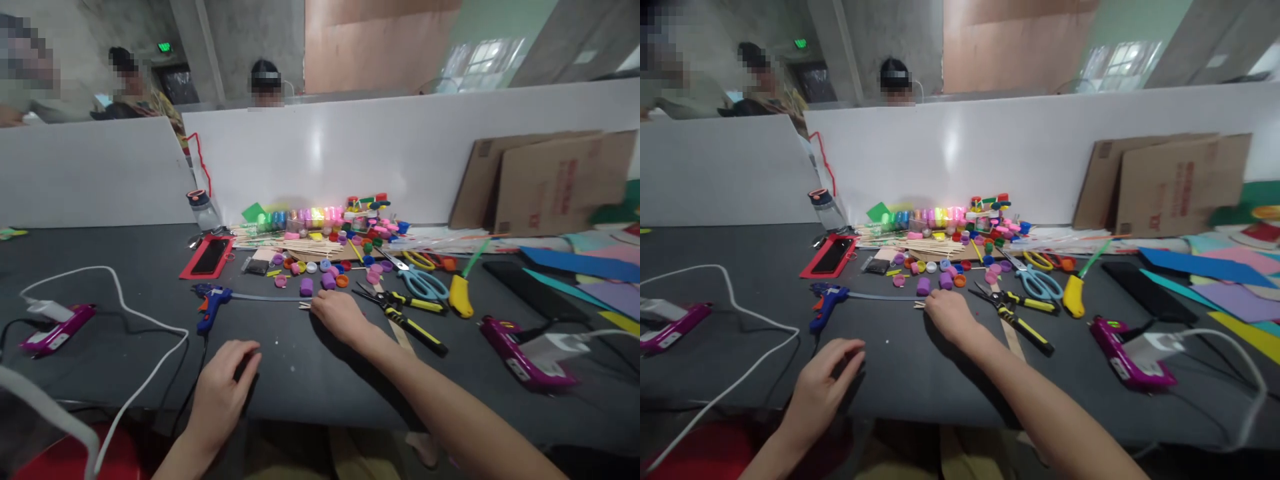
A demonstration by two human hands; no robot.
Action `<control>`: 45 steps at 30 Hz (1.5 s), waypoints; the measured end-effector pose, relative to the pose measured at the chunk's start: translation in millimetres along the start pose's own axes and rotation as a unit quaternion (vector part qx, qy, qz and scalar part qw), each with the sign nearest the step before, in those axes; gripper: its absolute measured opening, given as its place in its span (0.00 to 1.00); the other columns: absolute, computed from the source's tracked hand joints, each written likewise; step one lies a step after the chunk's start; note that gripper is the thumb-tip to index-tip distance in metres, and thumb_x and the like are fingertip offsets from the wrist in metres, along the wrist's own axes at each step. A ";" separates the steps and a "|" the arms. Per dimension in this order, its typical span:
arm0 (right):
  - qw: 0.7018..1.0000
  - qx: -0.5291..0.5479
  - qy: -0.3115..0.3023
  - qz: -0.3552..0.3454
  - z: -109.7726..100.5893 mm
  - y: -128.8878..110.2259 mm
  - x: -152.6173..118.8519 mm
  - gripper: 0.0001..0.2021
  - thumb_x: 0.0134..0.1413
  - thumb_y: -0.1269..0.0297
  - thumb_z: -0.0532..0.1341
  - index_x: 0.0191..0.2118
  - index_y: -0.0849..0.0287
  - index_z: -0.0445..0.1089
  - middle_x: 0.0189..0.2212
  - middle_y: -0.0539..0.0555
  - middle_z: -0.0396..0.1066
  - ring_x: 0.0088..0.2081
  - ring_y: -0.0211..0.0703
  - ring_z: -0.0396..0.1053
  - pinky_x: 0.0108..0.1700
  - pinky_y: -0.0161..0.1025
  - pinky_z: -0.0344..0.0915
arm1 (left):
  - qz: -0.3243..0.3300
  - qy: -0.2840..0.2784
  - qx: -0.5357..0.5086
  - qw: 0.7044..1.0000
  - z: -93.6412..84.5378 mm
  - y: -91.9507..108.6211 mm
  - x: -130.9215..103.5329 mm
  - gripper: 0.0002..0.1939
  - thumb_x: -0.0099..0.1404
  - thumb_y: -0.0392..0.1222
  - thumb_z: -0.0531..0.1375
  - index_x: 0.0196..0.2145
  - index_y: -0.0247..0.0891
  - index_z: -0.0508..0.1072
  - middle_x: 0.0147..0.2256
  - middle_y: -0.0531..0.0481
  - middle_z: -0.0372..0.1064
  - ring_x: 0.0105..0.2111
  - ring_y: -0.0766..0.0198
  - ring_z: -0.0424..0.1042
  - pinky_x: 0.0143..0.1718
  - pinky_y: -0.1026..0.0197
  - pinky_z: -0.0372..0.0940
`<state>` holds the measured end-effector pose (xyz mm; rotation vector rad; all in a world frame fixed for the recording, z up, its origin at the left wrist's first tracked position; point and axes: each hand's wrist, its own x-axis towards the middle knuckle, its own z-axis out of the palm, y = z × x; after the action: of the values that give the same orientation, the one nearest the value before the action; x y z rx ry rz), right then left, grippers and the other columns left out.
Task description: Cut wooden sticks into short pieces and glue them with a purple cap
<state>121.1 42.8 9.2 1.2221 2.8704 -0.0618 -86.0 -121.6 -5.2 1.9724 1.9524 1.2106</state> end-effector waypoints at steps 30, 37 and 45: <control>0.982 0.117 -0.033 -0.147 0.2 -85.5 22.0 0.14 0.64 0.60 0.60 0.51 0.60 0.69 0.49 0.57 0.71 0.45 0.47 0.73 0.46 0.50 0.72 | -0.147 0.002 0.322 0.935 -37.5 -66.7 36.1 0.22 0.68 0.51 0.53 0.45 0.28 0.70 0.41 0.31 0.72 0.43 0.40 0.72 0.41 0.48 0.65; 0.971 0.184 -0.023 -0.152 16.7 -84.1 17.3 0.14 0.64 0.60 0.60 0.51 0.60 0.69 0.49 0.57 0.71 0.46 0.47 0.72 0.47 0.50 0.72 | -0.220 -0.063 0.306 0.924 -35.5 -77.7 45.6 0.17 0.67 0.52 0.51 0.35 0.37 0.72 0.29 0.41 0.74 0.28 0.50 0.74 0.26 0.59 0.55; 0.910 0.392 0.041 -0.130 12.1 -86.6 15.6 0.09 0.62 0.62 0.61 0.40 0.62 0.74 0.38 0.58 0.75 0.43 0.48 0.72 0.50 0.49 0.66 | -0.273 0.011 0.138 0.952 -50.5 -53.0 32.0 0.22 0.63 0.62 0.53 0.36 0.40 0.73 0.21 0.53 0.69 0.21 0.59 0.71 0.24 0.62 0.61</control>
<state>48.0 -6.4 -0.9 0.8617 3.1454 -1.3022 -162.6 -106.8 12.0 1.3476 2.5524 0.8533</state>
